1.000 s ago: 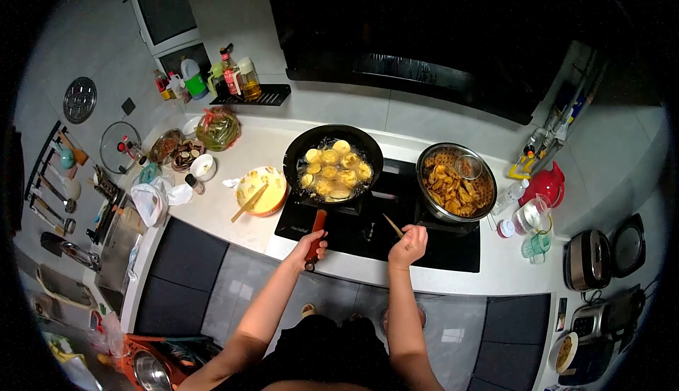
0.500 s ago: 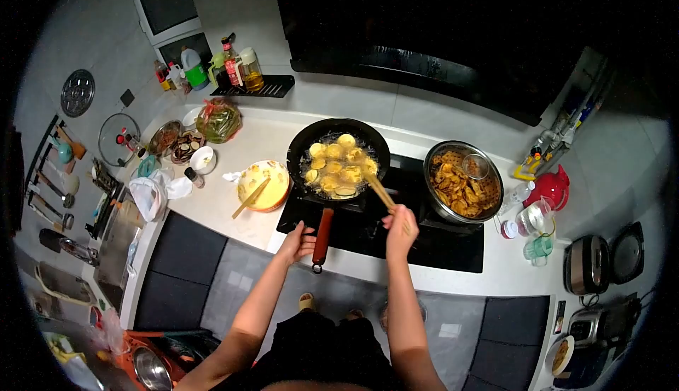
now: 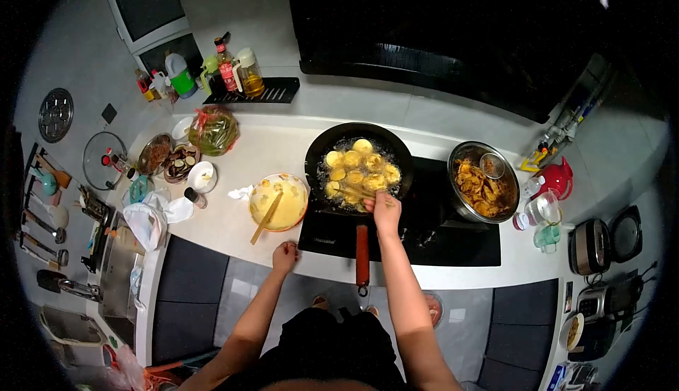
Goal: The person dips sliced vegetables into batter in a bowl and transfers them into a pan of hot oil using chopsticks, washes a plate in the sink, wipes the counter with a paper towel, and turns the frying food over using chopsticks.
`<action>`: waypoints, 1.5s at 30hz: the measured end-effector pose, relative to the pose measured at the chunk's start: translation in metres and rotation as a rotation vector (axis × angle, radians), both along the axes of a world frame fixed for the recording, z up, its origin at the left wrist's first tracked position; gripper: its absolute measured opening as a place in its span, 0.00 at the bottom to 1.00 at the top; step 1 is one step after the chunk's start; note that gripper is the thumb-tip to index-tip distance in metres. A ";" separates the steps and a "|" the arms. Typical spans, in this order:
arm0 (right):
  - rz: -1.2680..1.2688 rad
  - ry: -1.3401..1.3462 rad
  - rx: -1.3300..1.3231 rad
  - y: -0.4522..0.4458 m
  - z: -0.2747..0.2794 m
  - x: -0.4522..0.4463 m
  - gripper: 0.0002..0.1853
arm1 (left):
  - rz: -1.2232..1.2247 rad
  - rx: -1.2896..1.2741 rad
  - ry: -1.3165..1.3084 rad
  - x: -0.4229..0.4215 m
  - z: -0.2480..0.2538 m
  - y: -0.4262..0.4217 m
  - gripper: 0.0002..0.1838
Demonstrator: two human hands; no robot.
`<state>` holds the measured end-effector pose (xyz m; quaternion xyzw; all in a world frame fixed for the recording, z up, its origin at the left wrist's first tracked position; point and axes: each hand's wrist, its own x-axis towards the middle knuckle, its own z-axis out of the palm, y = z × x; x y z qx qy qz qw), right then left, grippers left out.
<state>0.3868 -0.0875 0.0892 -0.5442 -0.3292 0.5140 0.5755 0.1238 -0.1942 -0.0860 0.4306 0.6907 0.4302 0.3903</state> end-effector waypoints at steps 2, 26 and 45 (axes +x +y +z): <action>-0.010 0.007 -0.008 0.006 -0.005 -0.005 0.13 | 0.011 -0.016 -0.023 -0.007 -0.005 -0.001 0.11; 0.103 0.152 -0.172 0.016 0.011 0.002 0.15 | 0.097 -0.008 0.081 -0.013 -0.021 0.000 0.12; 0.420 -0.834 0.559 -0.025 0.039 0.011 0.07 | 0.150 -0.041 0.191 -0.014 -0.042 0.004 0.09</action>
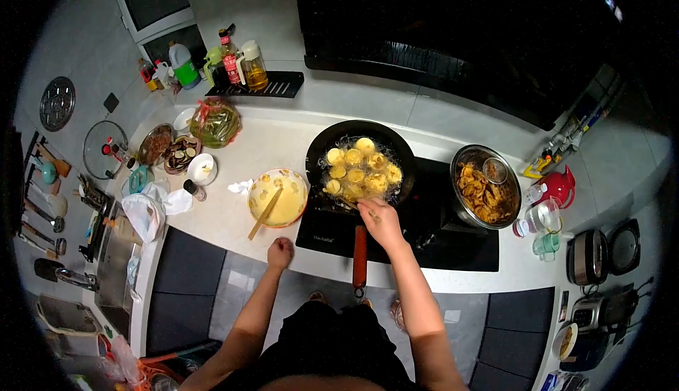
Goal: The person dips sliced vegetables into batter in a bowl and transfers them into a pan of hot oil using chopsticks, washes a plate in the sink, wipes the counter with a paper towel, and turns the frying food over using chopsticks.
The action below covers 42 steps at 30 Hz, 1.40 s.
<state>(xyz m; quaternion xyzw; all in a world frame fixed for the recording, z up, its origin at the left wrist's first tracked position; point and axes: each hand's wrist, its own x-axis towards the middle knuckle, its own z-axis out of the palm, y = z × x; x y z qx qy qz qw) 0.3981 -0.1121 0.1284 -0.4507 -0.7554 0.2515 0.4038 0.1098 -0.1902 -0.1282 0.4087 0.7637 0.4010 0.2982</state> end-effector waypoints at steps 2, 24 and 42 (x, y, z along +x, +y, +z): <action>0.086 -0.148 0.089 0.003 -0.001 -0.002 0.08 | -0.004 0.012 0.187 0.003 0.019 -0.003 0.09; -0.399 0.885 -0.713 0.031 -0.036 0.000 0.20 | -0.288 -0.190 0.570 0.004 0.031 0.004 0.18; -0.337 0.707 -0.436 0.023 -0.024 -0.002 0.20 | -0.292 -0.155 0.562 0.001 0.026 0.005 0.19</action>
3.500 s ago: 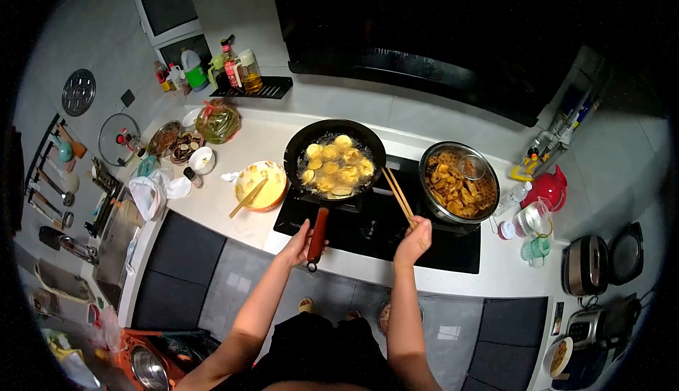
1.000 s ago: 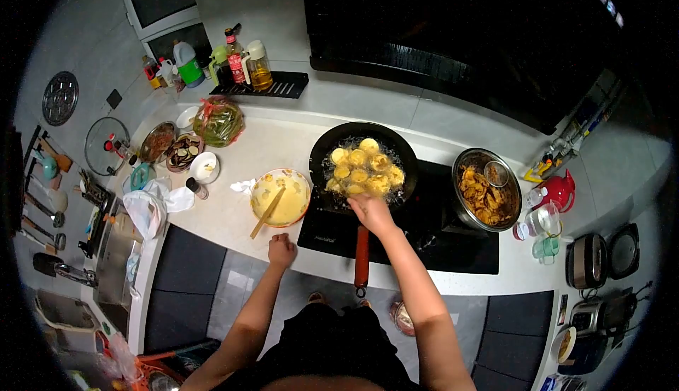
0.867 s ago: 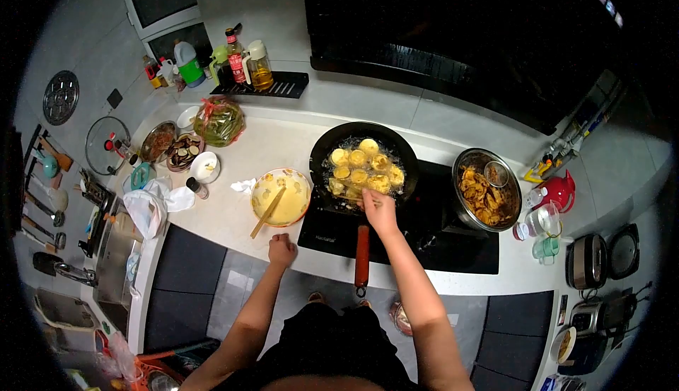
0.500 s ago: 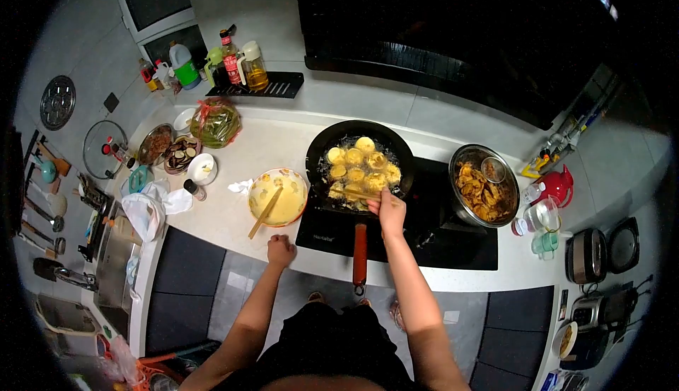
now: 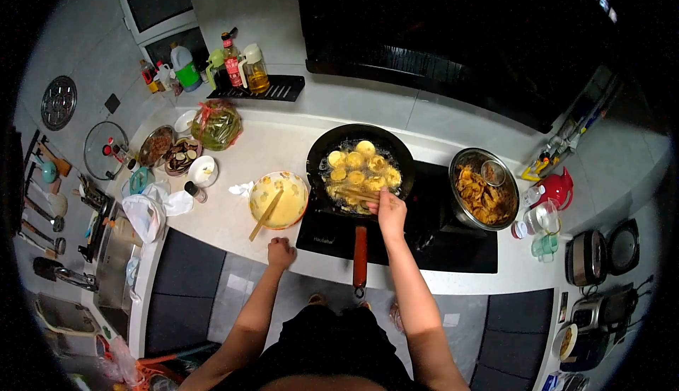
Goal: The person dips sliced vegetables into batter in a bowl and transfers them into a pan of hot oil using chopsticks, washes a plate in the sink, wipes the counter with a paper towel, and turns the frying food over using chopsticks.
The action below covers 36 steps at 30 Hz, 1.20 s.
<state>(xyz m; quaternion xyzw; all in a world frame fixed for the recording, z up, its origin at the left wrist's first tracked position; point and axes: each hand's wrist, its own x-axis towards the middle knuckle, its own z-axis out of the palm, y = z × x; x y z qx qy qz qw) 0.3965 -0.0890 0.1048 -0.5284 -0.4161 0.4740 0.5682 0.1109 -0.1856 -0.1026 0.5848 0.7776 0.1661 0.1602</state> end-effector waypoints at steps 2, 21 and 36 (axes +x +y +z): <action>-0.001 -0.043 0.087 0.001 0.002 0.004 0.17 | -0.008 -0.052 0.022 0.000 0.005 0.002 0.19; 0.458 -1.018 0.679 0.039 -0.002 -0.014 0.06 | -0.007 -0.013 0.022 -0.004 -0.008 0.003 0.15; 0.155 -0.448 0.219 0.051 -0.014 -0.021 0.18 | -0.022 -0.018 0.047 -0.004 -0.009 0.005 0.12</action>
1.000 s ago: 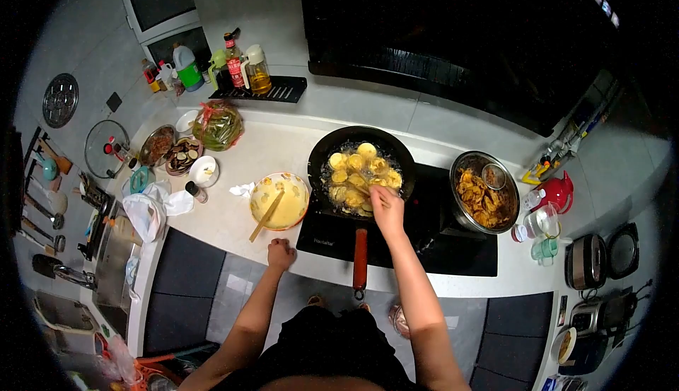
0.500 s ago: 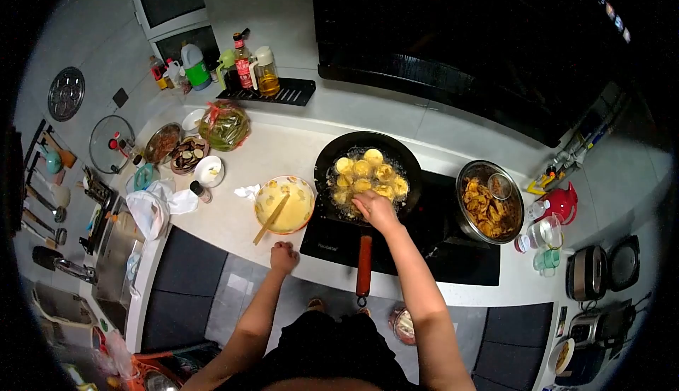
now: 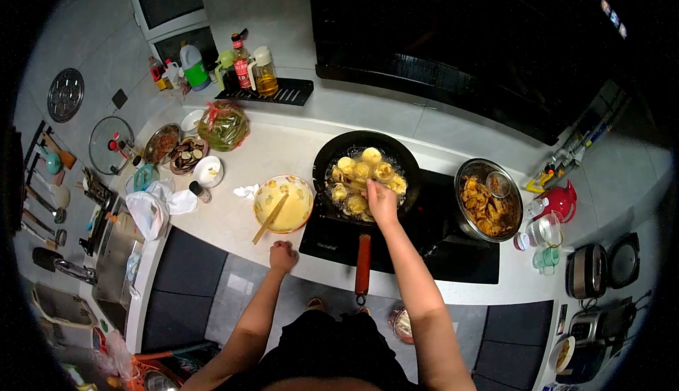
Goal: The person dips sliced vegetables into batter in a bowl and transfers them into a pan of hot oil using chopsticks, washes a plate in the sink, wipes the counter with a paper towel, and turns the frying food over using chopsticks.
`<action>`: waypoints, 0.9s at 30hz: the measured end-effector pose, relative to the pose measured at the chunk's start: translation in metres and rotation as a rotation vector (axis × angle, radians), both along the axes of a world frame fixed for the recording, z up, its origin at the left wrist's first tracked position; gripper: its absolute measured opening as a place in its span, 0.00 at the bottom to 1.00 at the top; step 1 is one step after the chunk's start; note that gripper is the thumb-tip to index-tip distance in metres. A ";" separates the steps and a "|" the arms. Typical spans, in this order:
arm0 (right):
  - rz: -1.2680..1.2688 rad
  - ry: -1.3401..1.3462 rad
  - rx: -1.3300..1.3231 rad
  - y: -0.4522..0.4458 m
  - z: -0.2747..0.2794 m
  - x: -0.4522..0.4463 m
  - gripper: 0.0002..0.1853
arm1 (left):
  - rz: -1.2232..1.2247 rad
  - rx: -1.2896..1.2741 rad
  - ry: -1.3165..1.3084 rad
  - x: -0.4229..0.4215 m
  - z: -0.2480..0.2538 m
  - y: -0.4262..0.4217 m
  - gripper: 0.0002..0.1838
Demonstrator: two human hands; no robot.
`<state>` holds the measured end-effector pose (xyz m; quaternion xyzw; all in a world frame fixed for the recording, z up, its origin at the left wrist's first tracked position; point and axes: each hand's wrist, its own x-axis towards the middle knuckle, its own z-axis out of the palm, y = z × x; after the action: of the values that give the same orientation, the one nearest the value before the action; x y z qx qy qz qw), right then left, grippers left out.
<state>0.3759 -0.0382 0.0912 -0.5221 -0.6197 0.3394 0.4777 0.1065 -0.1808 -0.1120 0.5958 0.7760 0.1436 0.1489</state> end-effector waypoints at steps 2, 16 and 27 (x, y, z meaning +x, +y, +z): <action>-0.045 0.167 -0.054 0.006 -0.010 -0.002 0.20 | -0.004 -0.002 0.008 0.000 0.002 -0.001 0.12; -0.289 0.285 -0.132 0.012 -0.019 -0.003 0.22 | 0.002 0.044 -0.023 0.001 0.013 -0.004 0.13; -0.197 0.375 -0.183 -0.018 0.012 0.012 0.18 | 0.004 0.049 -0.026 -0.002 0.004 -0.003 0.13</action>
<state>0.3881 -0.0564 0.1034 -0.5490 -0.4330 0.4369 0.5659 0.1044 -0.1833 -0.1079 0.5957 0.7715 0.1708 0.1441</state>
